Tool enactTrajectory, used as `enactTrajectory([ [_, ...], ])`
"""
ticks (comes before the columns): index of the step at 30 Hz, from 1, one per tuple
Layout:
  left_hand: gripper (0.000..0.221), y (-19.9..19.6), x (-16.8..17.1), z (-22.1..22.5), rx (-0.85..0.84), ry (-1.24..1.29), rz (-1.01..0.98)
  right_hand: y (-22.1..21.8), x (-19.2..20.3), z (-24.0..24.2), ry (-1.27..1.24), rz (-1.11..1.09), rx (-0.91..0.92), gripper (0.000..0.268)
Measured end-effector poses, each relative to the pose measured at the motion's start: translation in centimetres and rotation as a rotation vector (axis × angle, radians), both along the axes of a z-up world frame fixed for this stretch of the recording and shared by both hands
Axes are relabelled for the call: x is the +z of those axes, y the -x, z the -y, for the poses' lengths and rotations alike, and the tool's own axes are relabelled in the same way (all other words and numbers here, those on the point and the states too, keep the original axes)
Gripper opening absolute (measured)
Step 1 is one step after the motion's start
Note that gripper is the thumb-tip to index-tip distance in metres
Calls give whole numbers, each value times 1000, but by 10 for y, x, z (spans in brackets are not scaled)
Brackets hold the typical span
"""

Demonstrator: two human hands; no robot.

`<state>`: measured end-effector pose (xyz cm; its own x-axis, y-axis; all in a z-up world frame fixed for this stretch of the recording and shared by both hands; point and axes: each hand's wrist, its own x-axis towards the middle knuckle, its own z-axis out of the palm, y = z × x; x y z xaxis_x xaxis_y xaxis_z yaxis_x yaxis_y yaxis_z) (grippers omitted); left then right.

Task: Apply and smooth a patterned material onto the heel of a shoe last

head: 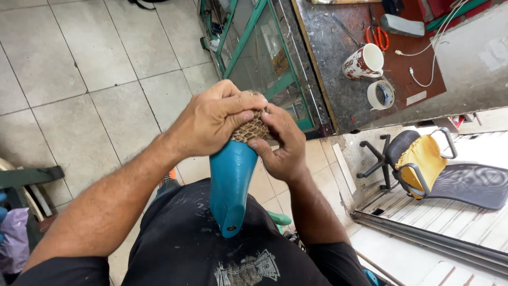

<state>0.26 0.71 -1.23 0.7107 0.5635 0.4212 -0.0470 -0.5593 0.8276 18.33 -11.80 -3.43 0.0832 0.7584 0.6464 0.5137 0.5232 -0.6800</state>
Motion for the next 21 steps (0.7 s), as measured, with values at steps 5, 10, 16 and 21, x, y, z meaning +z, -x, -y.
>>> enactTrajectory([
  [5, 27, -2, -22, -17, -28, -6, 29, -15, 6, -1, 91, 222, -3, 46],
  [10, 25, -3, -28, -26, -74, 69, 5, -15, -4, -9, -105, 489, -69, 19],
  [16, 24, -4, -28, -29, -118, 116, -22, -15, -12, -28, -35, 341, -116, 23],
  [21, 23, -6, -38, -31, -130, 68, 7, -10, -4, -25, -41, 373, -164, 21],
])
